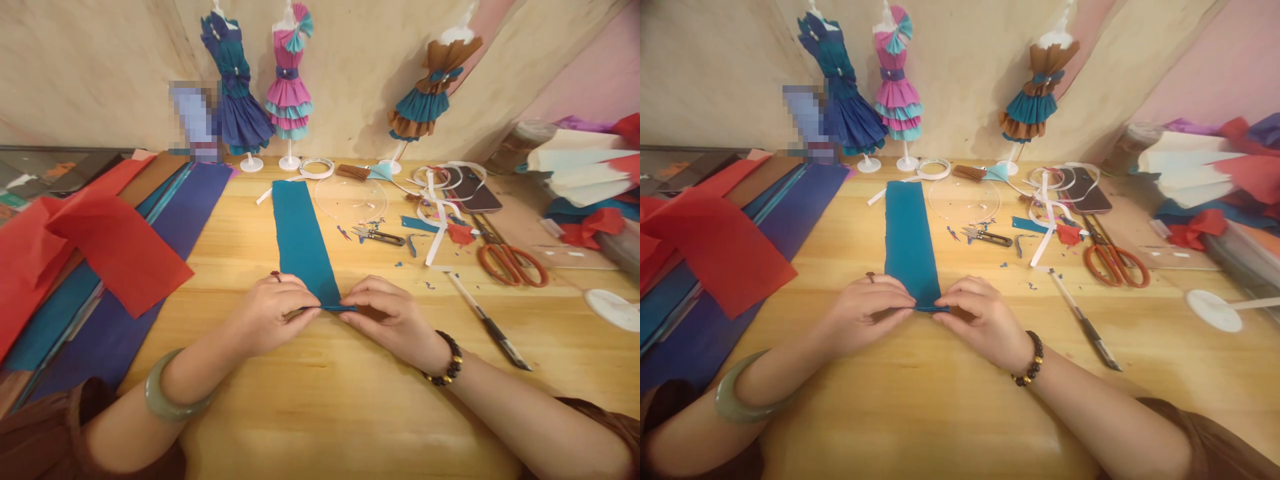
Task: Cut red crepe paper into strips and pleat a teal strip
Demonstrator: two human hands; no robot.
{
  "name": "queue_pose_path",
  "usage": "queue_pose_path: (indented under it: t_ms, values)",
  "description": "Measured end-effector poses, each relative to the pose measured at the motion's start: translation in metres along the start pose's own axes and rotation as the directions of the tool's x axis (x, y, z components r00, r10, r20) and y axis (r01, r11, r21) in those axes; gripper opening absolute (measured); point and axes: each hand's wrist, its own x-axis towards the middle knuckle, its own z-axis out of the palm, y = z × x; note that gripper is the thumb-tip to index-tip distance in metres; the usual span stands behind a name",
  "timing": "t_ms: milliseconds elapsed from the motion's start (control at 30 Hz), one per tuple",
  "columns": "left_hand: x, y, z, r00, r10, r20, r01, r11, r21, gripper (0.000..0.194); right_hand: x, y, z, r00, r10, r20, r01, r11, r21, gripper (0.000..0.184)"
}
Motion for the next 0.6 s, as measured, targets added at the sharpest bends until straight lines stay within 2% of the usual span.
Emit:
queue_pose_path:
  t_ms: [400,600]
  values:
    - [-0.0015,0.0021,0.0042,0.998,0.04,0.047,-0.041,0.999,0.018,0.011,-0.0003,-0.0015,0.0049,0.999,-0.032,0.008,0.032,0.999,0.005,0.005]
    - [-0.0014,0.001,0.0035,0.998,0.044,0.038,-0.044,0.999,0.008,0.012,-0.0012,0.0,0.0041,0.999,0.01,0.045,-0.009,1.0,-0.011,0.015]
